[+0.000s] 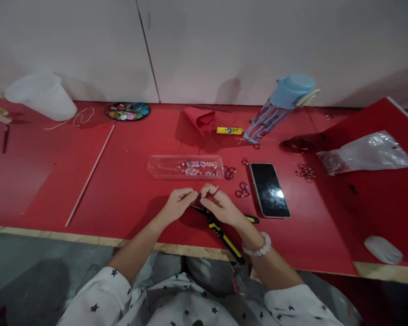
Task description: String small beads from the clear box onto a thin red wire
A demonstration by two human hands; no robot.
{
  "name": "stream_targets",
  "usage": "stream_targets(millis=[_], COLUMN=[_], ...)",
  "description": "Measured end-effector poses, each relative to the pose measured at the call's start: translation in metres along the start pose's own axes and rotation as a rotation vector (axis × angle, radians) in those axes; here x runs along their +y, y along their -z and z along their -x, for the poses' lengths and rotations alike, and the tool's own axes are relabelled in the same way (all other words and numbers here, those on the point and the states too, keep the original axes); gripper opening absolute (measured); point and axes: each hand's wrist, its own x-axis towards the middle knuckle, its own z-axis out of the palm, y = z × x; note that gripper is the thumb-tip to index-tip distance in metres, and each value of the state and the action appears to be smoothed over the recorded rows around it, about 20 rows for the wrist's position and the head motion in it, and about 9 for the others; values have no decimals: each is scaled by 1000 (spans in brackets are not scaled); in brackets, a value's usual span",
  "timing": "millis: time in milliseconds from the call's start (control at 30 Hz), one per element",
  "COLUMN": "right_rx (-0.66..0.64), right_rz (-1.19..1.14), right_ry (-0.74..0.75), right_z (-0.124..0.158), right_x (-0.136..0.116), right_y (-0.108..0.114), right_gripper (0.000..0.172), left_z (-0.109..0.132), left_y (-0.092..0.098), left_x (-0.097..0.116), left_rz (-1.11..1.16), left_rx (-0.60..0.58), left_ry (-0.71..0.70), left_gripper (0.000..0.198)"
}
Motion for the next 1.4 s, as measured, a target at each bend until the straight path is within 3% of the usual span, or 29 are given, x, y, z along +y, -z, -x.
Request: stream_targets(millis=[267, 367, 433, 567, 633, 700, 833, 933, 1067, 1400], right_rx=[-40, 22, 68, 62, 62, 74, 133, 198, 298, 253], right_rz=[41, 3, -123, -585, -666, -579, -105, 40, -162, -427], right_ry=[43, 36, -16, -193, -230, -190, -17, -4, -149, -256], right_z=[-2, -3, -3, -3, -4, -4, -5, -5, -5, -9], right_x=[-1, -2, 0, 7, 9, 9, 4, 4, 8, 10], right_y=[4, 4, -1, -15, -18, -16, -3, 2, -4, -6], right_gripper=[23, 28, 31, 39, 40, 35, 18, 15, 27, 51], left_z=[-1, -1, -1, -1, -1, 0, 2, 3, 2, 5], left_y=[-2, -1, 0, 1, 1, 1, 0, -2, -2, -2], left_x=[0, 1, 2, 3, 2, 1, -2, -4, -3, -3], left_rz=[107, 153, 175, 205, 214, 219, 179, 139, 131, 72], left_rx=[-27, -27, -33, -35, -16, 4, 26, 33, 3, -40], left_ry=[38, 42, 43, 35, 28, 24, 14, 7, -7, -84], left_gripper=[37, 39, 39, 43, 44, 44, 39, 40, 43, 39])
